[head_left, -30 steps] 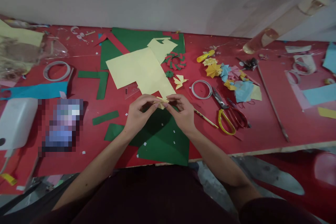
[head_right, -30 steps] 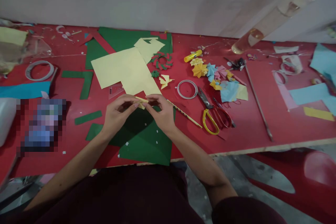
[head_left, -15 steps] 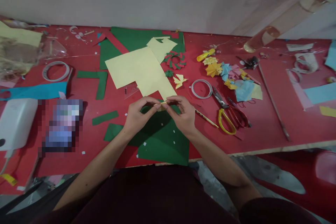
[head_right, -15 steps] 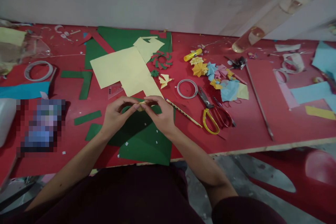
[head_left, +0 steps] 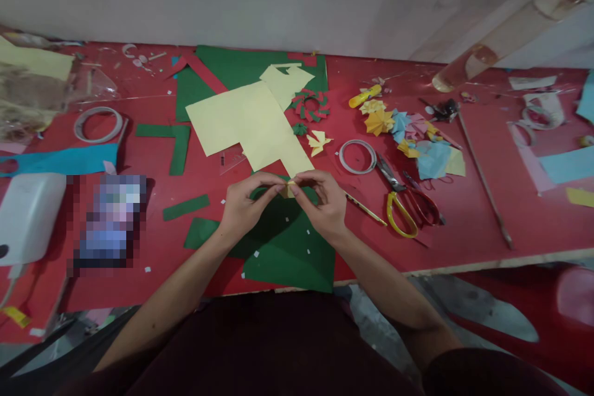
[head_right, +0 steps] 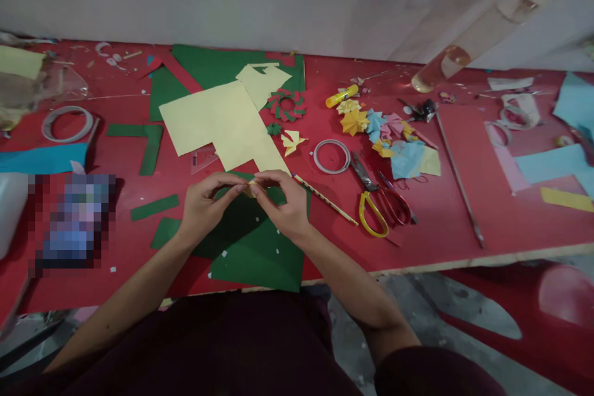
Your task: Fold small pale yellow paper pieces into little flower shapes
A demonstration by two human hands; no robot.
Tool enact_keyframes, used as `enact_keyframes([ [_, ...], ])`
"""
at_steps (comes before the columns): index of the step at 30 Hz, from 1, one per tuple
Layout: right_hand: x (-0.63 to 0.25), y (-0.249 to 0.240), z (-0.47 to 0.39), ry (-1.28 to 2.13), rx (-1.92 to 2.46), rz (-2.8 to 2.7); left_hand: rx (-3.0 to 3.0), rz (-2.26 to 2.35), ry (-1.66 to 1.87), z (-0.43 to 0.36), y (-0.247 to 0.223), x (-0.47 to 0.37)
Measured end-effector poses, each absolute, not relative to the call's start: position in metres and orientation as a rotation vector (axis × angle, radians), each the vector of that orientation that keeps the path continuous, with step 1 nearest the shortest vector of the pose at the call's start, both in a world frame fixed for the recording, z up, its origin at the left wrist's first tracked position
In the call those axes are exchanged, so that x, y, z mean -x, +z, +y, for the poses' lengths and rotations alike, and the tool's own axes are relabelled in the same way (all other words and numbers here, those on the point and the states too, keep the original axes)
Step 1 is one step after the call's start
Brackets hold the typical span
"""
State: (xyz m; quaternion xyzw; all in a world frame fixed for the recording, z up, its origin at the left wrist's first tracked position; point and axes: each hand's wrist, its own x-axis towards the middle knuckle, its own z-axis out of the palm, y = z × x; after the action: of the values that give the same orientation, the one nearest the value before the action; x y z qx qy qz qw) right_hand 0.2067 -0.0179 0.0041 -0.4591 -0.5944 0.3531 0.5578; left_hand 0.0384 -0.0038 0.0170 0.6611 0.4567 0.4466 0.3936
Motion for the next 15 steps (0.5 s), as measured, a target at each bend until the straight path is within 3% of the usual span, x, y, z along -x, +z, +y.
enact_keyframes([
  [15,-0.209,0.0068,-0.0165,0.723,1.163,-1.533,-1.976,1.138,1.147,0.0007,0.011,-0.0342],
])
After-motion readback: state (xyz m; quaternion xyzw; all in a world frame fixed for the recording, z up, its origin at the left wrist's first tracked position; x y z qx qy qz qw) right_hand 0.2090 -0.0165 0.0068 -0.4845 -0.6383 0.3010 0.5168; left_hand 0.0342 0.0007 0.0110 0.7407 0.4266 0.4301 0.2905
